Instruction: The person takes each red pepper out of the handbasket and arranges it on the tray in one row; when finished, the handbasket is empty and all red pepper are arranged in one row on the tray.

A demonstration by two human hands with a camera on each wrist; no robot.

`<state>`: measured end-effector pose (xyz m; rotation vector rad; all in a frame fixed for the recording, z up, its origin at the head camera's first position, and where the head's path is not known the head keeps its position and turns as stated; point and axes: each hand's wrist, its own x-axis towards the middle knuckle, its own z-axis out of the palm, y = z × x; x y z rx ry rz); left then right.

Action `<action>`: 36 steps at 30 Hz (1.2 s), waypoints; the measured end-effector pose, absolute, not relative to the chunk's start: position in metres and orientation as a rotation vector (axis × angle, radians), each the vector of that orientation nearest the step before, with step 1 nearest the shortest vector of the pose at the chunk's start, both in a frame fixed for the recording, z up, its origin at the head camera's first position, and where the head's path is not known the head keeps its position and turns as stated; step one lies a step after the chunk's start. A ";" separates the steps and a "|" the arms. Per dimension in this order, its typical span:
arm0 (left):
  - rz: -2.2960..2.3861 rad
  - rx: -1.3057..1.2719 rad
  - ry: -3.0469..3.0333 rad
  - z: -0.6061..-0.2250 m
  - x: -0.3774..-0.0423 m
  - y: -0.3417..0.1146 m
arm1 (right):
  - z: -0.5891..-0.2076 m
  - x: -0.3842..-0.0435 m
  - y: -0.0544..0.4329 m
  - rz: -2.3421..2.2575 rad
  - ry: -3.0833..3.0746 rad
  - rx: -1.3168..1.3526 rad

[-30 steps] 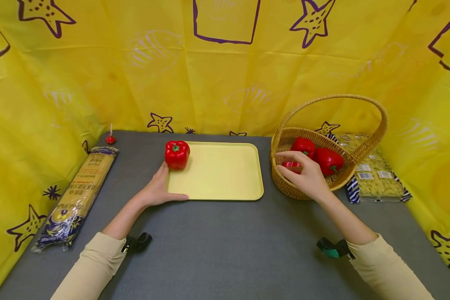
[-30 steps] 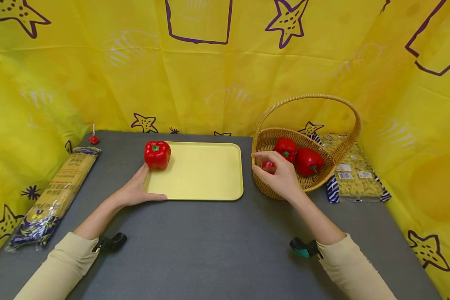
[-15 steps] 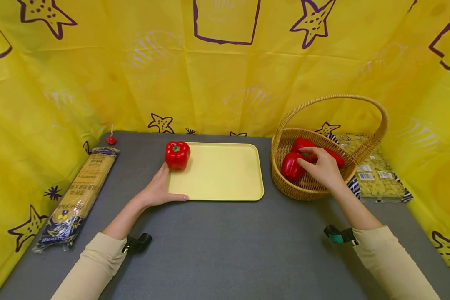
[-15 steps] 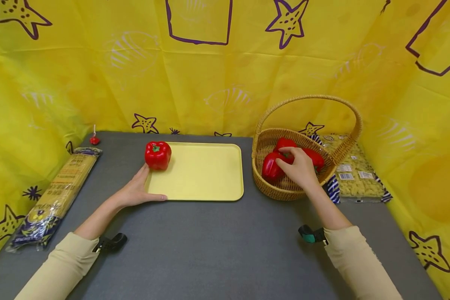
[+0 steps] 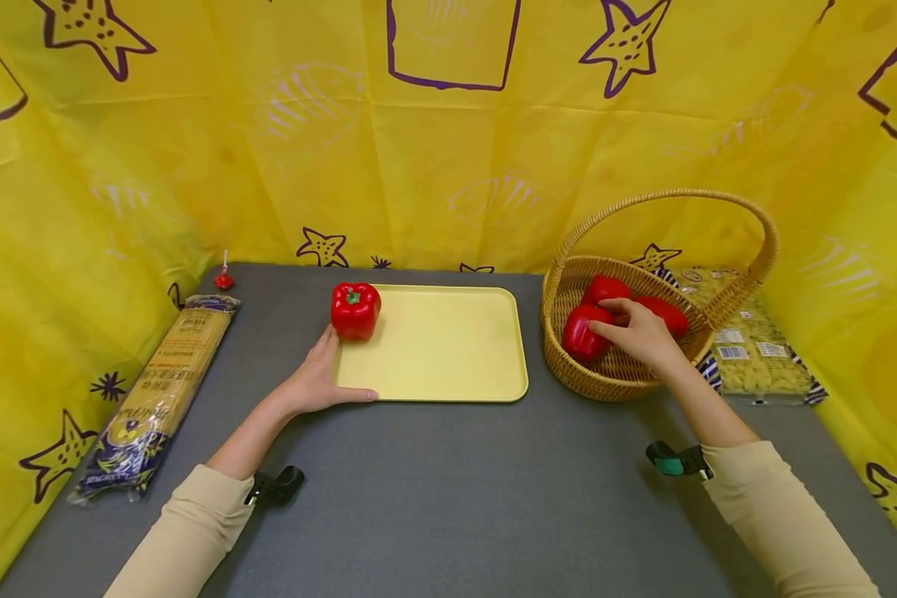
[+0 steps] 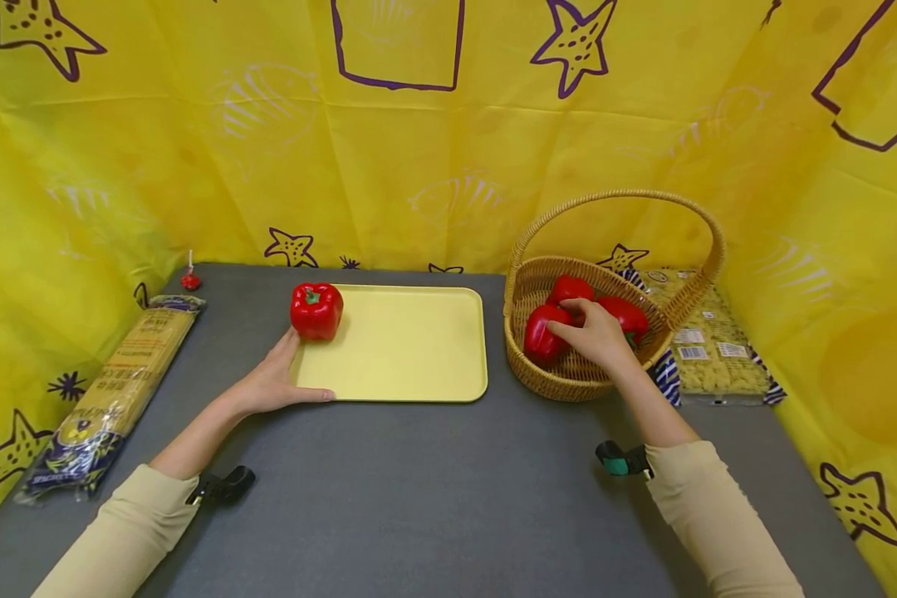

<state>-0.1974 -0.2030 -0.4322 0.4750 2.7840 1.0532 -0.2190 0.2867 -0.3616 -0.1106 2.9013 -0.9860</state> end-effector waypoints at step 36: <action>1.041 0.452 2.781 -0.433 -0.197 -0.204 | -0.369 -0.228 0.282 -0.945 2.747 -0.155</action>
